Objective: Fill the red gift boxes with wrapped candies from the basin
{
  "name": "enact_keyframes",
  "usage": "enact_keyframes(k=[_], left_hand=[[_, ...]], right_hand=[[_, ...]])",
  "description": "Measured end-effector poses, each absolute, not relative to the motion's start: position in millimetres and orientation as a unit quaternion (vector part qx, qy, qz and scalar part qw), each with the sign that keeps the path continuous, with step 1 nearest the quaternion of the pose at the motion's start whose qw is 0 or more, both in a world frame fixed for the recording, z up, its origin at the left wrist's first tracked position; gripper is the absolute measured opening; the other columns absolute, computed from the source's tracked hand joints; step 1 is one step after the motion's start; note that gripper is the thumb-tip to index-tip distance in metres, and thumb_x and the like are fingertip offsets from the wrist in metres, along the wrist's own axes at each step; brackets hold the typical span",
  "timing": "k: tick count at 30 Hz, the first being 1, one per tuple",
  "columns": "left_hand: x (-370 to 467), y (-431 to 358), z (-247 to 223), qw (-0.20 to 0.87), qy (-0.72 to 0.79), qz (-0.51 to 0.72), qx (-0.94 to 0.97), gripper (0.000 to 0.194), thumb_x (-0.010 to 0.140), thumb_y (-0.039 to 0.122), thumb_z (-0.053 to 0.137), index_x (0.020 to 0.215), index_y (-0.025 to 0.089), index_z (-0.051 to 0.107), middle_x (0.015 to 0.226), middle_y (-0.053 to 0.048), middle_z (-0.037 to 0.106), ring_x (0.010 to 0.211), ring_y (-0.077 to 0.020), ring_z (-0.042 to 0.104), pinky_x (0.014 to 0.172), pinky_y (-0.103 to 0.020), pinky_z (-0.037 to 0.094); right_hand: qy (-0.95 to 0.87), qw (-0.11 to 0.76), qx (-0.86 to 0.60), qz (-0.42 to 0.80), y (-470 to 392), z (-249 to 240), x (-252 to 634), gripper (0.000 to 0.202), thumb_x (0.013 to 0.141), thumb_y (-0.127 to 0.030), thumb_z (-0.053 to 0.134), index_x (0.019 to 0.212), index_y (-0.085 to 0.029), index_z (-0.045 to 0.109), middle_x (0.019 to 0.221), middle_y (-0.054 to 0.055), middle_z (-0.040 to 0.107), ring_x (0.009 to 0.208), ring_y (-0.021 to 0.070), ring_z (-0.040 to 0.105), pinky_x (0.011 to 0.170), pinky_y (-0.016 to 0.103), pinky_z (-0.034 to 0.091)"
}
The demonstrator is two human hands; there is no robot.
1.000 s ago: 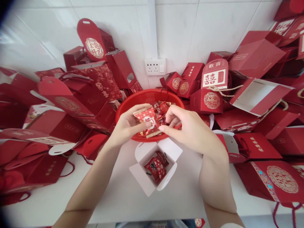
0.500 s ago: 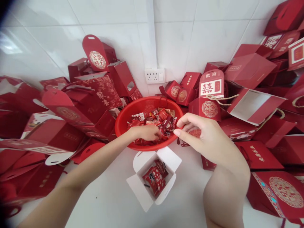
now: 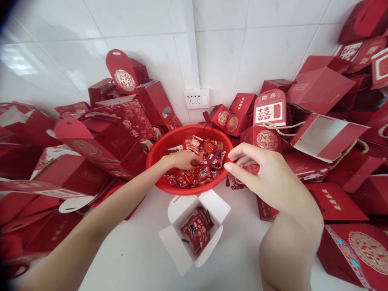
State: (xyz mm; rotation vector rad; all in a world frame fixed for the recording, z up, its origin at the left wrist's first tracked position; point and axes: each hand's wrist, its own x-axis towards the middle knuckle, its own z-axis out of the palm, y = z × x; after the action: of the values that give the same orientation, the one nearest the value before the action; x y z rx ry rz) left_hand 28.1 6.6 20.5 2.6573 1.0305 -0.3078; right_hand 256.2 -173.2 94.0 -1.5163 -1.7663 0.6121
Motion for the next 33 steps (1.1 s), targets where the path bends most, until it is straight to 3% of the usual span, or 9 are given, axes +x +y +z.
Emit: enact_keyframes(k=[4, 8, 13, 18, 21, 23, 26, 30, 33], left_hand=[[28, 9, 24, 0.142, 0.375, -0.19, 0.896, 0.05, 0.067, 0.009, 0.069, 0.115, 0.018, 0.078, 0.102, -0.009, 0.08, 0.083, -0.0247, 0.072, 0.063, -0.026, 0.051], [31, 5, 27, 0.122, 0.375, -0.213, 0.894, 0.065, 0.071, 0.013, 0.071, 0.134, 0.028, 0.067, 0.123, -0.008, 0.075, 0.099, -0.027, 0.072, 0.074, -0.027, 0.054], [44, -5, 20, 0.066, 0.347, -0.192, 0.916, 0.056, 0.082, 0.011, 0.061, 0.136, 0.027, 0.065, 0.128, -0.012, 0.072, 0.111, -0.0295, 0.07, 0.089, -0.034, 0.054], [50, -7, 14, 0.054, 0.362, -0.194, 0.91, 0.035, 0.072, 0.01, 0.072, 0.107, 0.016, 0.077, 0.11, -0.019, 0.075, 0.104, -0.0355, 0.071, 0.085, -0.04, 0.055], [43, -2, 17, 0.067, 0.362, -0.171, 0.914, 0.022, 0.072, 0.017, 0.076, 0.093, 0.016, 0.077, 0.101, -0.015, 0.076, 0.096, -0.0319, 0.071, 0.079, -0.035, 0.053], [33, 3, 20, 0.08, 0.358, -0.142, 0.919, 0.016, 0.081, 0.028, 0.071, 0.093, 0.017, 0.076, 0.097, -0.011, 0.076, 0.091, -0.0271, 0.071, 0.075, -0.031, 0.051], [19, 5, 21, 0.191, 0.344, -0.013, 0.919, 0.025, 0.091, 0.037, 0.06, 0.087, 0.016, 0.073, 0.085, -0.006, 0.075, 0.082, -0.02, 0.069, 0.074, -0.027, 0.049], [8, -8, 21, 0.46, 0.313, 0.185, 0.81, 0.032, 0.085, 0.046, 0.068, 0.085, 0.014, 0.071, 0.074, -0.003, 0.071, 0.067, -0.0161, 0.064, 0.066, -0.027, 0.051], [9, -28, 24, 0.519, 0.288, 0.235, 0.77, 0.04, 0.081, 0.053, 0.074, 0.081, 0.013, 0.071, 0.068, -0.001, 0.066, 0.06, -0.0134, 0.059, 0.061, -0.026, 0.05]], right_hand=[[-0.685, 0.357, -0.595, 0.221, -174, 95, 254, 0.032, 0.086, -0.054, 0.067, 0.097, -0.025, 0.07, 0.094, 0.006, 0.076, 0.085, 0.025, 0.073, 0.069, 0.035, 0.062], [-0.692, 0.348, -0.595, 0.215, -173, 96, 251, 0.03, 0.087, -0.051, 0.066, 0.099, -0.025, 0.071, 0.094, 0.005, 0.077, 0.085, 0.024, 0.074, 0.068, 0.033, 0.061], [-0.703, 0.333, -0.592, 0.213, -173, 94, 249, 0.03, 0.088, -0.05, 0.066, 0.104, -0.025, 0.071, 0.095, 0.005, 0.078, 0.084, 0.0247, 0.075, 0.065, 0.032, 0.06], [-0.712, 0.315, -0.592, 0.209, -174, 94, 250, 0.031, 0.09, -0.05, 0.065, 0.107, -0.025, 0.07, 0.096, 0.005, 0.079, 0.086, 0.0258, 0.076, 0.075, 0.037, 0.06], [-0.717, 0.305, -0.592, 0.207, -176, 95, 251, 0.032, 0.09, -0.051, 0.064, 0.11, -0.025, 0.07, 0.099, 0.006, 0.079, 0.088, 0.027, 0.076, 0.078, 0.039, 0.06], [-0.718, 0.304, -0.589, 0.212, -176, 95, 252, 0.033, 0.09, -0.051, 0.064, 0.111, -0.025, 0.069, 0.099, 0.006, 0.08, 0.087, 0.0273, 0.076, 0.078, 0.04, 0.06], [-0.718, 0.3, -0.584, 0.231, -175, 95, 251, 0.034, 0.09, -0.05, 0.064, 0.112, -0.025, 0.069, 0.097, 0.007, 0.08, 0.085, 0.0274, 0.077, 0.073, 0.039, 0.061], [-0.719, 0.287, -0.588, 0.233, -170, 93, 249, 0.033, 0.091, -0.047, 0.064, 0.114, -0.024, 0.069, 0.099, 0.007, 0.079, 0.086, 0.0275, 0.077, 0.072, 0.038, 0.061], [-0.729, 0.282, -0.579, 0.231, -161, 89, 242, 0.029, 0.091, -0.044, 0.063, 0.111, -0.023, 0.07, 0.099, 0.007, 0.079, 0.089, 0.0264, 0.077, 0.073, 0.037, 0.061]])
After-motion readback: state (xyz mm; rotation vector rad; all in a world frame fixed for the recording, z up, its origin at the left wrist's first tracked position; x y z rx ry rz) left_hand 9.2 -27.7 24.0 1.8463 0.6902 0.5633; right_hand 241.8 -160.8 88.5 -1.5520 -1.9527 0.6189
